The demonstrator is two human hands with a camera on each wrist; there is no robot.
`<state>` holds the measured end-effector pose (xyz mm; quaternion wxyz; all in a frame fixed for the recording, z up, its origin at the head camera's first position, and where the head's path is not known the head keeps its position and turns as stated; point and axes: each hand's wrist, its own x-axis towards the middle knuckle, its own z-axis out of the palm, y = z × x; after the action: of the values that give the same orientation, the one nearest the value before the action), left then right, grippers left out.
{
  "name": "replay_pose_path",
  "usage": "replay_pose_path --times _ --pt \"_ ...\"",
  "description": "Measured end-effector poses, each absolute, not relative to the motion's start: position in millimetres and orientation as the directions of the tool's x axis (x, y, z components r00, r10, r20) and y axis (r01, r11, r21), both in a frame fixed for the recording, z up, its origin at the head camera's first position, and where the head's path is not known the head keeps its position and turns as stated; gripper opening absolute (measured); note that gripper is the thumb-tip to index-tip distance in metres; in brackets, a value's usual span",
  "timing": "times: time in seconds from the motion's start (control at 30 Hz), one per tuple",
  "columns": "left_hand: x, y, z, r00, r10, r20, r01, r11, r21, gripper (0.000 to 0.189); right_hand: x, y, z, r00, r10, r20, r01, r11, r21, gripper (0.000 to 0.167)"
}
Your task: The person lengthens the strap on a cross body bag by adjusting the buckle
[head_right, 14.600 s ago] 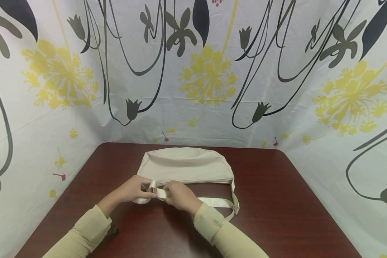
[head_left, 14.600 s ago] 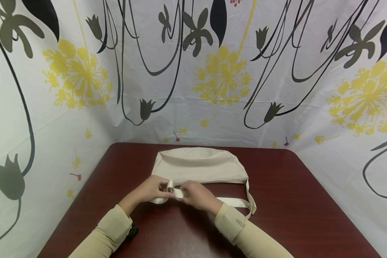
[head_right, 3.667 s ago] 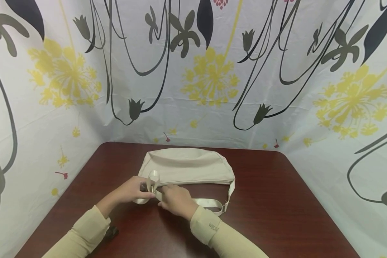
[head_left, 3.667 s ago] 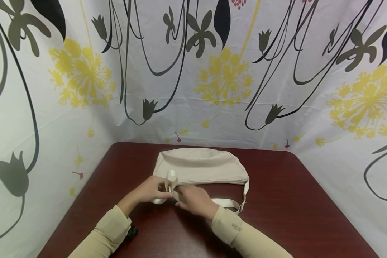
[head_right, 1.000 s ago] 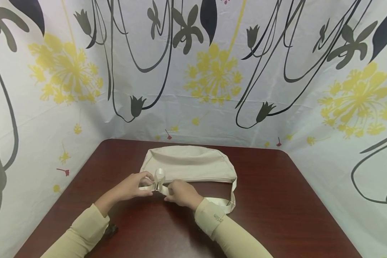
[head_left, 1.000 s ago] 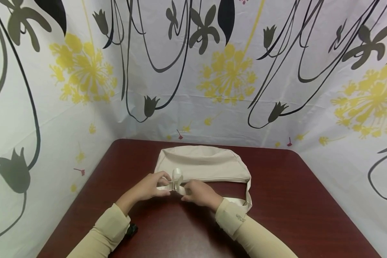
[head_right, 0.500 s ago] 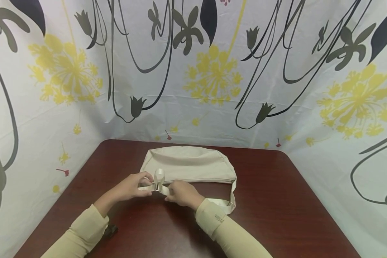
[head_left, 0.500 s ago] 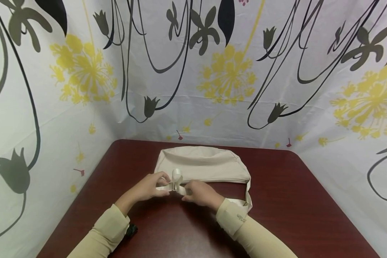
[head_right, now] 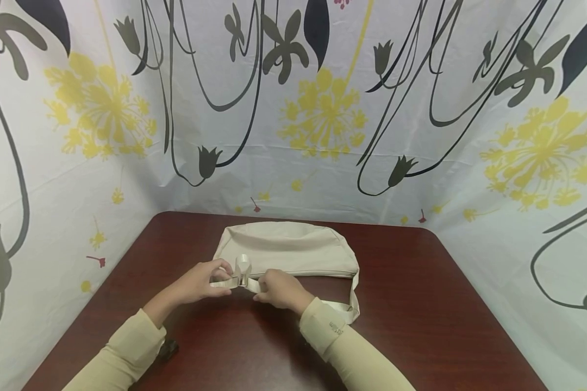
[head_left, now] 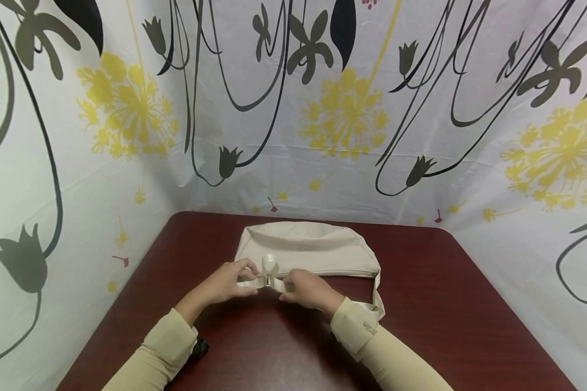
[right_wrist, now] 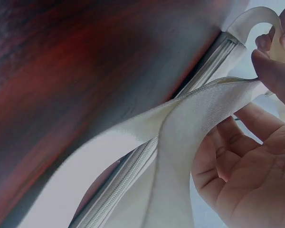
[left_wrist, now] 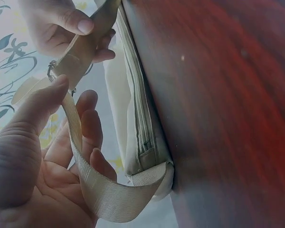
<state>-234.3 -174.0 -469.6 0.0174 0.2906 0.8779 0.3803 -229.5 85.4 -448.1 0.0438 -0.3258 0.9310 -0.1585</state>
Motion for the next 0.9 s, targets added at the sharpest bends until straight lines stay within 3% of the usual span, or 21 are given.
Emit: replay_pose_path --times 0.9 --pt "-232 -172 -468 -0.834 0.523 0.174 0.487 0.550 0.678 0.034 -228 99 -449 -0.791 -0.611 0.020 -0.579 0.739 -0.345 0.032"
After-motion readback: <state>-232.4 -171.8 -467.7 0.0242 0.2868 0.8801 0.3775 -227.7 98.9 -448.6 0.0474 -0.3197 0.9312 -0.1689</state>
